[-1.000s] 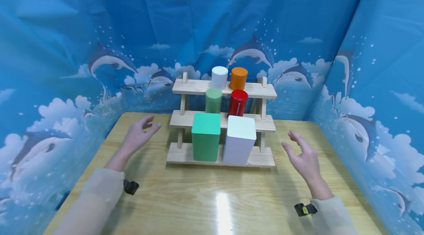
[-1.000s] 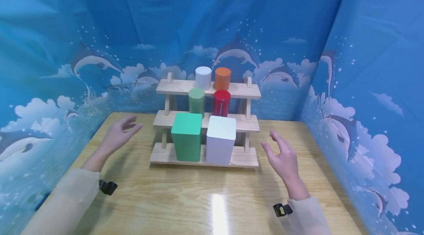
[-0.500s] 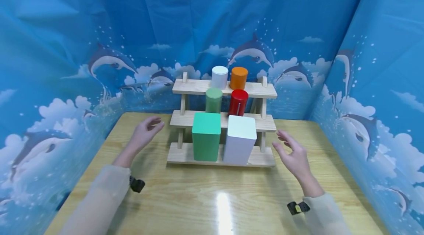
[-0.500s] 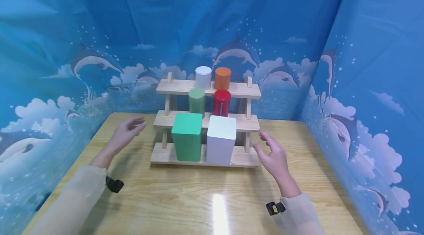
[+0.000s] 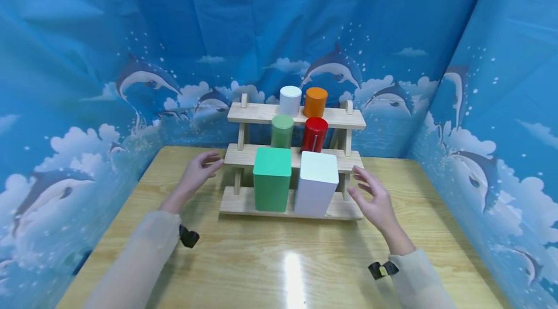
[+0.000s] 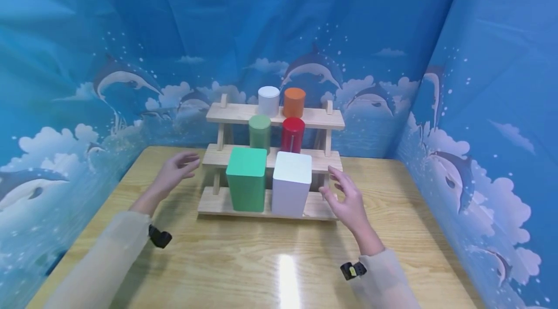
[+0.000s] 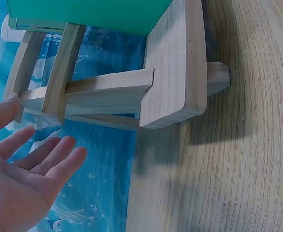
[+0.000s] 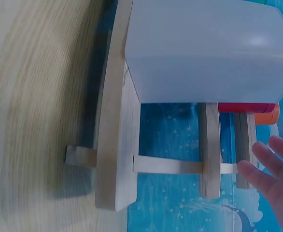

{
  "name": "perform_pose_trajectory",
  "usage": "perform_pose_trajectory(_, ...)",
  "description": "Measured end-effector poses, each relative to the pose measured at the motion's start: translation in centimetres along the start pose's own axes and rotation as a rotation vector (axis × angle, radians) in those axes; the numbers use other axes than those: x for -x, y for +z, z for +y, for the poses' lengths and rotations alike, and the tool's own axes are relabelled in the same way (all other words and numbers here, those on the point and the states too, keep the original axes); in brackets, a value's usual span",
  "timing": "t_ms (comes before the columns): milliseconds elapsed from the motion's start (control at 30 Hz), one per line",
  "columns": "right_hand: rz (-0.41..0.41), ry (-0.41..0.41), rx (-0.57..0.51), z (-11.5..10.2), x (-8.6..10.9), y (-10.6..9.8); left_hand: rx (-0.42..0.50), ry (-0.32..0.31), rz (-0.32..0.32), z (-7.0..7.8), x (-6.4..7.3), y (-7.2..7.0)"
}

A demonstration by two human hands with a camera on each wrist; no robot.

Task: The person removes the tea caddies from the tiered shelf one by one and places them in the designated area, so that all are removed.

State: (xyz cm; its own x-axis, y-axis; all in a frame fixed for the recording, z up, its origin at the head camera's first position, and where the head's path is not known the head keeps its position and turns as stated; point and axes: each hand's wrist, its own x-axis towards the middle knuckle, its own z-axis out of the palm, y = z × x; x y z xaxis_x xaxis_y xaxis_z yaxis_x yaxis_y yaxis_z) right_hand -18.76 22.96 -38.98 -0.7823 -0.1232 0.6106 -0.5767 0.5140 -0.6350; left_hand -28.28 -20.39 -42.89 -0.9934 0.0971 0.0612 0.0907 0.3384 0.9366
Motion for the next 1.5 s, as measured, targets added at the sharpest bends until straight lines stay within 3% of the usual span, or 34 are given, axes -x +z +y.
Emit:
perform_pose_trajectory(200, -0.040, -0.002, -0.059, 0.0, -0.4, 0.6, 0.067, -0.036, -0.011, 0.0, -0.8, 0.5)
perform_pose_trajectory(400, -0.081, 0.020, -0.106, -0.1, -0.9, 1.1, 0.195, -0.070, 0.010, 0.1, -1.4, 0.8)
perform_pose_trajectory(533, -0.100, 0.039, -0.234, 0.2, -1.3, 1.3, 0.269, -0.099, 0.022, -0.1, -2.0, 0.9)
perform_pose_trajectory(667, -0.149, 0.068, -0.328, 0.4, -1.8, 1.5, 0.286, -0.123, 0.017, -0.2, -2.2, 0.8)
perform_pose_trajectory(867, -0.226, 0.110, -0.337, 0.5, -2.5, 1.8, 0.295, -0.176, 0.007, -0.1, -2.8, 0.9)
perform_pose_trajectory(1100, -0.279, 0.096, -0.274, 0.5, -3.1, 2.4, 0.346, -0.218, 0.009, -0.1, -3.9, 1.0)
perform_pose_trajectory(1500, -0.281, 0.144, -0.299, 0.6, -3.2, 3.0, 0.366, -0.248, 0.022, 0.0, -4.6, 1.2)
